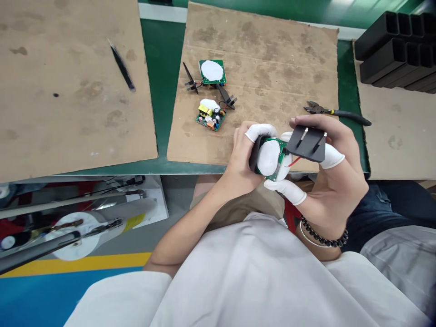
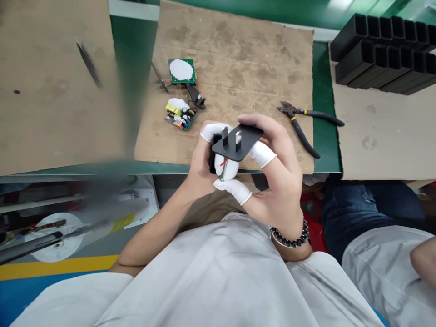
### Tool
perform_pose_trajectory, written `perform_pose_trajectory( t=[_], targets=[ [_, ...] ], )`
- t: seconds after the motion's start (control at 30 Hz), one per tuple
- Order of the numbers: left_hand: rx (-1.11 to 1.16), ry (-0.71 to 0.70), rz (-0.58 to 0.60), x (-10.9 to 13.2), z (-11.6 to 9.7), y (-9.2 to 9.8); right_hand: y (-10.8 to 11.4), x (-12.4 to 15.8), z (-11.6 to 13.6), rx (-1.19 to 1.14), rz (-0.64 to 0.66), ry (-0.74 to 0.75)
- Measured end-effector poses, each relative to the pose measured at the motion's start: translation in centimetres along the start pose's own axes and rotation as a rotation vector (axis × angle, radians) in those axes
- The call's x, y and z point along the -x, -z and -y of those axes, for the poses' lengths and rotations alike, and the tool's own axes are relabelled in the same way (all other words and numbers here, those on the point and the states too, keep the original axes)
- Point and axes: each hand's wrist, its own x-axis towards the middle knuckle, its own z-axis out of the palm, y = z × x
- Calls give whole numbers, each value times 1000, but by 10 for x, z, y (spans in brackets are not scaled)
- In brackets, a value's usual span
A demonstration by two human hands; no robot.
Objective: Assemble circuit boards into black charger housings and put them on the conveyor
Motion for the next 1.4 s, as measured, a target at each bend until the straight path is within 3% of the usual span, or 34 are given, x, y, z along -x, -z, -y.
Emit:
perform_pose_trajectory(
  t=[0.47,0.67,0.8,0.87,1.0,1.03,1.17,1.23,1.3,1.4],
  targets=[
    [-77,75,16,-2,-14,3,5,1,16,81,103,-207],
    [-136,32,24,-1,-13,3,1,-4,1,62,189,-189],
    [-115,93,30,0,-8,0,-1,0,-3,-25,237,-244],
    [-86,153,17,1,-6,-3,-1,3,0,-87,198,-323],
    [-10,271,8,-1,-7,-1,2,0,-1,-107,-121,-352],
    [29,295,43,-2,-8,2,3,-4,-6,-148,-142,-351],
    [266,351,220,-10,-19,18,5,-19,-33,-379,87,-502],
    [328,390,259,-11,-24,21,5,-24,-41,-361,63,-548],
    [274,442,231,-11,-27,16,6,-25,-41,-291,-31,-549],
    [49,472,22,-9,-27,-3,7,-19,-34,-130,-87,-558]
  ],
)
